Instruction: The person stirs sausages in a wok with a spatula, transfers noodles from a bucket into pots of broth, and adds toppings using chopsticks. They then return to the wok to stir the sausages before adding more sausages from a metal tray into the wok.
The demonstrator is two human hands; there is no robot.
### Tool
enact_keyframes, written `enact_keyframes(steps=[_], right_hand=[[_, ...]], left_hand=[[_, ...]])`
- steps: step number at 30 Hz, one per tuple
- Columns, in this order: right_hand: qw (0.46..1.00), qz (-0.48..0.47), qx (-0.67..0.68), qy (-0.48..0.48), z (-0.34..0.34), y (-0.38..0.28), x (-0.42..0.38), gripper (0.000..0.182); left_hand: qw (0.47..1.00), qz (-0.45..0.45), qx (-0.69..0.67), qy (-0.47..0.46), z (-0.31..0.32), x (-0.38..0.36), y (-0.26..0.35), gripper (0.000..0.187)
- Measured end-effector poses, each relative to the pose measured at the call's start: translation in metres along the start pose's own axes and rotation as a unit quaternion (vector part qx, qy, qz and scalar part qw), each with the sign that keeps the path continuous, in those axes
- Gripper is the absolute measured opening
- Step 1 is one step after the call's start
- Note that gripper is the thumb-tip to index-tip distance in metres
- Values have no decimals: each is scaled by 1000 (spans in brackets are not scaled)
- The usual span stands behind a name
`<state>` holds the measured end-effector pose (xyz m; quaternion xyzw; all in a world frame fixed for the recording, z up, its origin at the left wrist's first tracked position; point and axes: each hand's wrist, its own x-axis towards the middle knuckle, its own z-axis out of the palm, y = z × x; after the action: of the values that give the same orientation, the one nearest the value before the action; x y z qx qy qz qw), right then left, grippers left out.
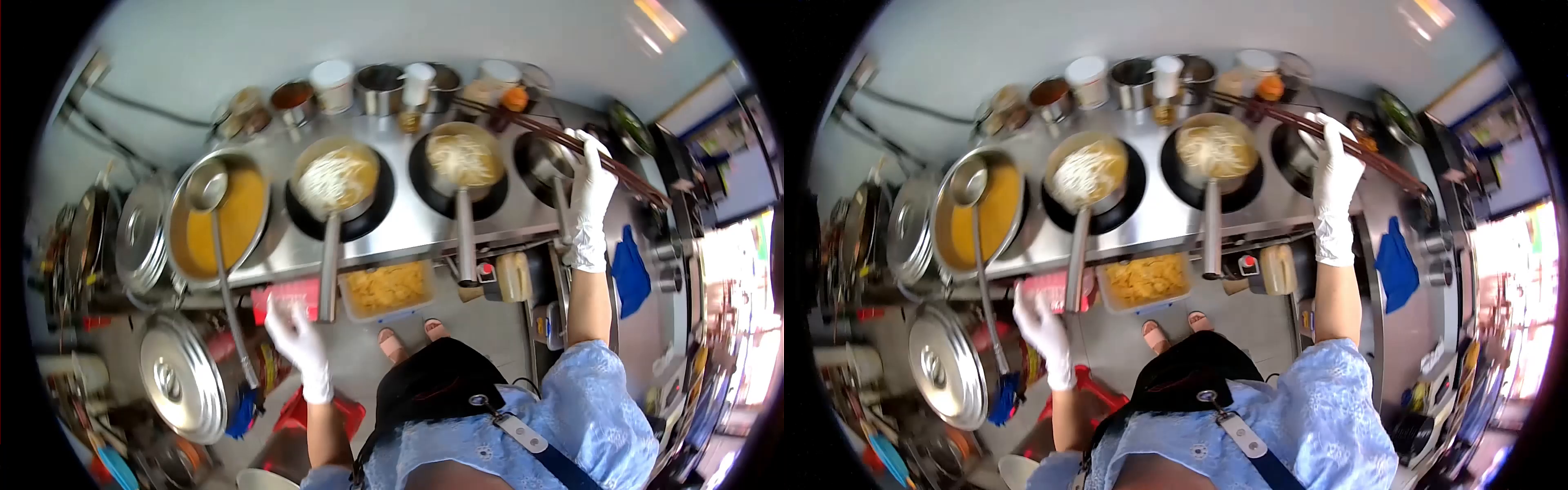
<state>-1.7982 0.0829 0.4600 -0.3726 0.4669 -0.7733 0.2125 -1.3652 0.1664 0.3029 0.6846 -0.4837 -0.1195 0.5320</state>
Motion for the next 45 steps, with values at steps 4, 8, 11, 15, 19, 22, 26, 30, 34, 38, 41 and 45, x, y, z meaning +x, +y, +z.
enact_keyframes(steps=[4,8,11,15,19,22,26,30,34,38,41,45], right_hand=[[998,-43,-29,21,-76,-7,15,23],[948,-75,-215,-224,7,16,-5,25],[934,92,-115,-325,86,85,-33,22],[877,135,-90,-451,138,159,-63,19],[848,129,-138,-496,102,137,-53,25],[846,120,-171,-490,86,147,-33,21],[912,93,-61,-395,74,120,-16,19],[929,202,32,-309,34,138,-12,18],[969,148,-1,-196,-15,68,31,15],[978,138,154,2,-85,52,100,17],[985,97,144,-19,-85,55,151,19],[981,-15,-139,-132,-22,115,205,21]], left_hand=[[990,127,42,-46,-12,-29,39,41],[964,105,245,3,17,-24,46,57],[951,-76,284,-91,31,-26,23,64],[941,-74,301,-133,45,-31,28,47],[942,-23,325,-78,49,-37,10,44],[938,-92,314,-112,49,-35,23,44],[934,-81,326,-118,45,-33,31,40],[938,26,327,-107,42,-38,7,48],[953,47,295,-48,34,-35,27,57],[967,100,233,21,35,-37,53,44],[982,91,149,-69,54,-41,69,38],[965,122,177,-151,96,-49,91,36]])
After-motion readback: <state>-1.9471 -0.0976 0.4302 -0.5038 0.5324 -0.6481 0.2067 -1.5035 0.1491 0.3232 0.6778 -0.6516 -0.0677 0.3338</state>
